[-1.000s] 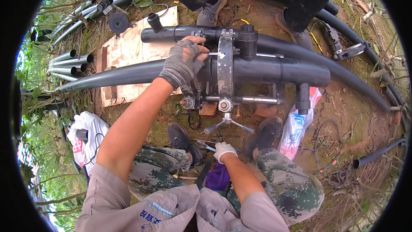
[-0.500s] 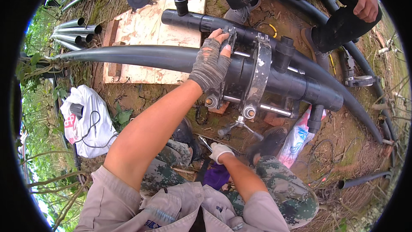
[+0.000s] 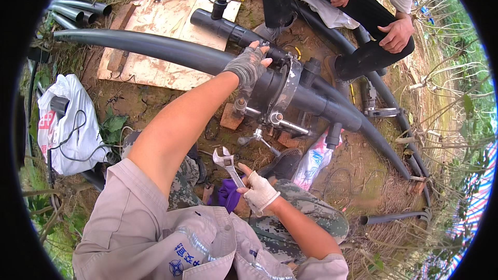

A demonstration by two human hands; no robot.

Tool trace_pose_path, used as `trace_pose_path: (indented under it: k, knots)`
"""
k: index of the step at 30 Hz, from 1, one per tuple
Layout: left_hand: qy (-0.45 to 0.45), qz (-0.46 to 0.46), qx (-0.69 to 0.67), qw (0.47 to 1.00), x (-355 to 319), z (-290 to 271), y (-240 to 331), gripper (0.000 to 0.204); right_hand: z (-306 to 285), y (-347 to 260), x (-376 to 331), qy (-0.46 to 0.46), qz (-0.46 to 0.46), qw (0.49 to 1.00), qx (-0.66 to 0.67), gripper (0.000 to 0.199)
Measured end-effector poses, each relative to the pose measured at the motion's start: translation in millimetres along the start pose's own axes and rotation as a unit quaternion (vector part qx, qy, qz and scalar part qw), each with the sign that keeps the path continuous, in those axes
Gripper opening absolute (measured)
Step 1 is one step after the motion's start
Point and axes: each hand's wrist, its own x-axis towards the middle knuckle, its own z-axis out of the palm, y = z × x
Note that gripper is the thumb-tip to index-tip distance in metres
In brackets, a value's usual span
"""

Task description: The person kneels on the ground and uses a wrench to tighten bolts on a metal pipe coupling. A coworker assists by holding the pipes steady and later places a motor-like device onto the assembly. The person continues to tighten the bolts while the coworker adjusts the device.

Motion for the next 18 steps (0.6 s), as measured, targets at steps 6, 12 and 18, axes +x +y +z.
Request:
trace_pose_path:
  k: [6, 12, 18]
  knots:
    - [-0.061, 0.065, -0.032, 0.995, -22, -8, -22, 0.06, 28, -21, -25, 0.135, 0.029, 0.977, 0.161, 0.036]
    - [-0.067, 0.032, -0.075, 0.994, -31, -8, -20, 0.057, 40, -36, -37, 0.214, -0.134, 0.916, 0.312, 0.037]
    - [-0.034, 0.038, -0.063, 0.997, -24, -13, -19, 0.055, -10, -83, -22, 0.261, -0.059, 0.916, 0.299, 0.025]
